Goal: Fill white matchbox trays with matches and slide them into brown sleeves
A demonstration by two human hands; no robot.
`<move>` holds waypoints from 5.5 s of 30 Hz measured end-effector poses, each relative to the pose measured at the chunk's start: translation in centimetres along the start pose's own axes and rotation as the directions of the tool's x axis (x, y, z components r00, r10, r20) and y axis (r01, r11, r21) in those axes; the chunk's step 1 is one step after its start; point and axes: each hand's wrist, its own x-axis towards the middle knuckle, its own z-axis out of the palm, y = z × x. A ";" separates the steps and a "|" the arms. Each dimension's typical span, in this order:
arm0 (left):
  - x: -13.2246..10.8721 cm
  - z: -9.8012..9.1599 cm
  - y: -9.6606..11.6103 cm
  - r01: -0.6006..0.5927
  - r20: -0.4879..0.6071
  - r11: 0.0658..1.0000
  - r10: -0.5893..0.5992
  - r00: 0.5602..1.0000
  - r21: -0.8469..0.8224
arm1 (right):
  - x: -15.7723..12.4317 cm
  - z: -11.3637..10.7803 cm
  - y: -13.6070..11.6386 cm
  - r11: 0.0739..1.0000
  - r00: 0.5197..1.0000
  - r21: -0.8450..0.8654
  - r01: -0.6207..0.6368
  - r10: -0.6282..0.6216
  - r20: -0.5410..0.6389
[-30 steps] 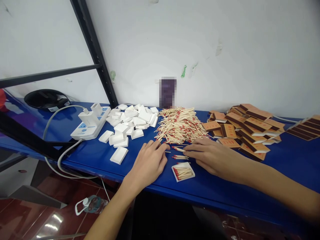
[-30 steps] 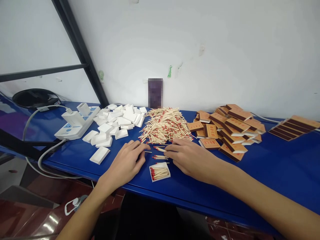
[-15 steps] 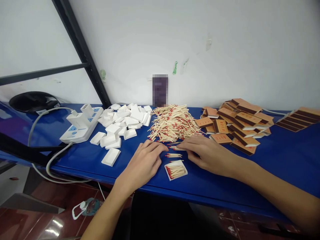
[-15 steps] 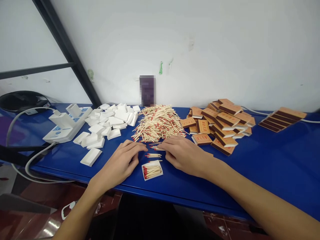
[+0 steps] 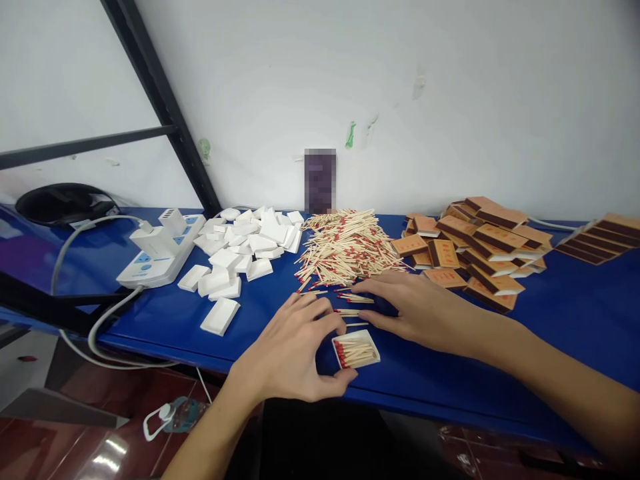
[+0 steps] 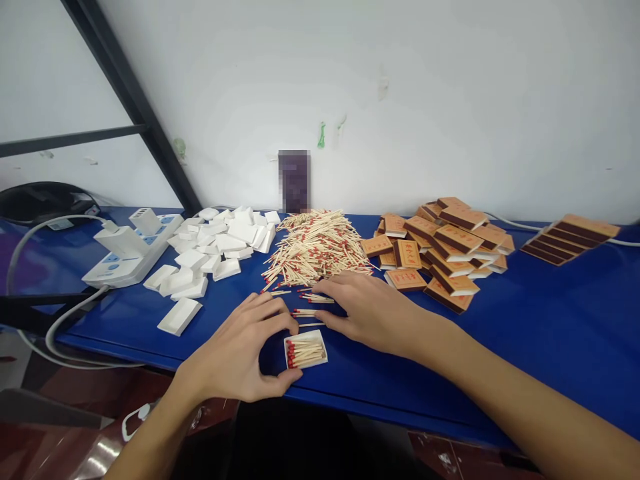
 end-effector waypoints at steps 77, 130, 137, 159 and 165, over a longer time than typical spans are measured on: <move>0.6 -0.2 0.1 0.166 0.090 0.983 -0.173 0.981 0.085 | -0.9 1.6 -0.2 0.994 0.997 -0.098 0.052 -0.057 -0.052; 0.4 -0.6 -0.3 0.128 0.039 0.988 -0.125 0.991 -0.088 | 0.2 2.3 -2.2 0.999 0.999 0.045 -0.030 0.031 -0.014; 0.1 -0.9 -0.2 0.038 -0.035 0.987 -0.043 0.998 -0.156 | 0.0 2.9 -1.8 0.996 0.997 0.073 -0.056 0.060 -0.055; -0.3 -1.0 -0.1 -0.063 -0.104 0.988 0.048 0.993 -0.144 | -1.6 0.0 -4.5 0.965 0.992 0.260 -0.029 -0.003 0.123; 0.1 -0.4 0.2 -0.068 -0.044 0.991 0.063 0.997 -0.111 | -1.6 0.3 -4.2 0.986 0.992 0.165 0.031 -0.050 0.115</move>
